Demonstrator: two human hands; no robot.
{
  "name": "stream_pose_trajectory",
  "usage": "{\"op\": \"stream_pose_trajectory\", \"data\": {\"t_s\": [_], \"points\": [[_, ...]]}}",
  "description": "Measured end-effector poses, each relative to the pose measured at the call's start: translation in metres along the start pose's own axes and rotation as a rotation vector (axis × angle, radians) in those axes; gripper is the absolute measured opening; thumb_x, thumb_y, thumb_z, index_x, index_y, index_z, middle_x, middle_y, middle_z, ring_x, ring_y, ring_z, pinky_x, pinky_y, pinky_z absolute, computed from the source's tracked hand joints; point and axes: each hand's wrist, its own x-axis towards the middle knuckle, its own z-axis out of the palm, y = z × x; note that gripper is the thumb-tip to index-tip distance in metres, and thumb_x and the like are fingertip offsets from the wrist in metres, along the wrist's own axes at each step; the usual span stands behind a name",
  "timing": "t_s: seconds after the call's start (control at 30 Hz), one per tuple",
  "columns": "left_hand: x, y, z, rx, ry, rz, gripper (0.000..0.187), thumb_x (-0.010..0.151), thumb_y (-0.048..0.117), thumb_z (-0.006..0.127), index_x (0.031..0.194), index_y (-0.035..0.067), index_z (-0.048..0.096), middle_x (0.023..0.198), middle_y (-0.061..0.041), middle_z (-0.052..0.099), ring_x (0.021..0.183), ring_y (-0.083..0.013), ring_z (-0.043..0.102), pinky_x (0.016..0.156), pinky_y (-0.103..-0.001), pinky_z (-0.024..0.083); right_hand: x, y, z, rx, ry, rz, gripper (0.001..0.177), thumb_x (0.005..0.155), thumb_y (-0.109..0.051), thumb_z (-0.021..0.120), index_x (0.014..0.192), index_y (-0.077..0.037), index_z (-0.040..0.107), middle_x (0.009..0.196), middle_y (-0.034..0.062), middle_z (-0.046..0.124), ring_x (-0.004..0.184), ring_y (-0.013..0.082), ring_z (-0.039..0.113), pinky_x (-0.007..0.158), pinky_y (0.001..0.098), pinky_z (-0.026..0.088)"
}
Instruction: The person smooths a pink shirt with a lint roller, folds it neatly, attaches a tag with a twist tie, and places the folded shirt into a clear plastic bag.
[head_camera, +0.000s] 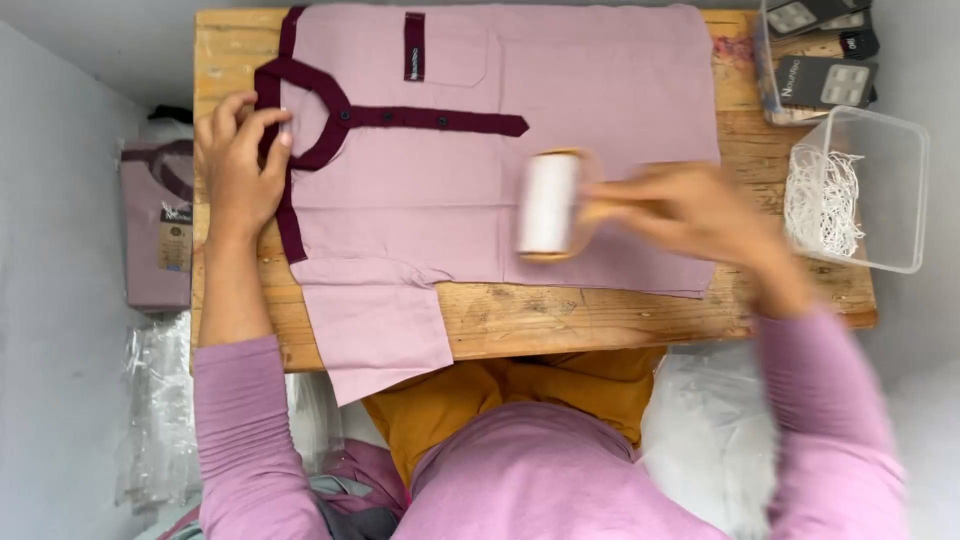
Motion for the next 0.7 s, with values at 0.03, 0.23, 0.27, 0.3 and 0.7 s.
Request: {"op": "stream_pose_trajectory", "data": {"t_s": [0.03, 0.23, 0.27, 0.3, 0.7], "points": [[-0.001, -0.003, 0.001, 0.005, 0.004, 0.014, 0.019, 0.107, 0.019, 0.063, 0.123, 0.013, 0.072, 0.14, -0.007, 0.052, 0.122, -0.0333, 0.04, 0.097, -0.051, 0.036, 0.026, -0.017, 0.019, 0.002, 0.015, 0.001, 0.043, 0.099, -0.043, 0.05, 0.141, -0.039, 0.061, 0.107, -0.0031, 0.078, 0.05, 0.0135, 0.05, 0.053, 0.0304, 0.044], [-0.005, -0.015, 0.007, -0.05, -0.047, -0.047, 0.027, 0.103, 0.012, 0.07, 0.129, 0.018, 0.067, 0.143, -0.006, 0.051, 0.129, -0.0306, 0.042, 0.113, -0.049, 0.024, 0.119, -0.053, 0.084, 0.343, 0.279, -0.364, 0.032, 0.096, -0.032, 0.067, 0.127, -0.036, 0.073, 0.073, 0.0064, 0.068, 0.062, 0.0251, 0.066, 0.06, 0.0349, 0.053], [-0.005, -0.014, 0.005, -0.064, -0.048, -0.053, 0.027, 0.103, 0.01, 0.07, 0.129, 0.018, 0.067, 0.143, -0.007, 0.052, 0.13, -0.0317, 0.043, 0.113, -0.051, 0.024, 0.112, -0.043, 0.084, 0.363, 0.273, -0.37, 0.031, 0.096, -0.032, 0.067, 0.125, -0.033, 0.075, 0.075, 0.0106, 0.068, 0.064, 0.0293, 0.067, 0.06, 0.0378, 0.053], [-0.007, -0.013, 0.005, -0.08, -0.044, -0.066, 0.027, 0.103, 0.009, 0.069, 0.129, 0.017, 0.067, 0.143, -0.008, 0.052, 0.131, -0.0329, 0.044, 0.114, -0.052, 0.025, 0.105, -0.033, 0.082, 0.379, 0.259, -0.379, 0.029, 0.096, -0.032, 0.067, 0.124, -0.03, 0.076, 0.076, 0.0147, 0.069, 0.066, 0.0335, 0.067, 0.061, 0.0408, 0.053], [-0.002, 0.001, 0.008, 0.134, 0.072, 0.063, 0.027, 0.099, -0.006, 0.066, 0.116, 0.013, 0.073, 0.14, -0.011, 0.059, 0.129, -0.0371, 0.046, 0.108, -0.053, 0.032, -0.15, 0.073, -0.001, 0.493, 0.347, 0.442, 0.057, 0.098, -0.013, 0.059, 0.154, -0.013, 0.054, 0.073, 0.0009, 0.044, 0.053, 0.0118, 0.029, 0.042, 0.0275, 0.028]]}}
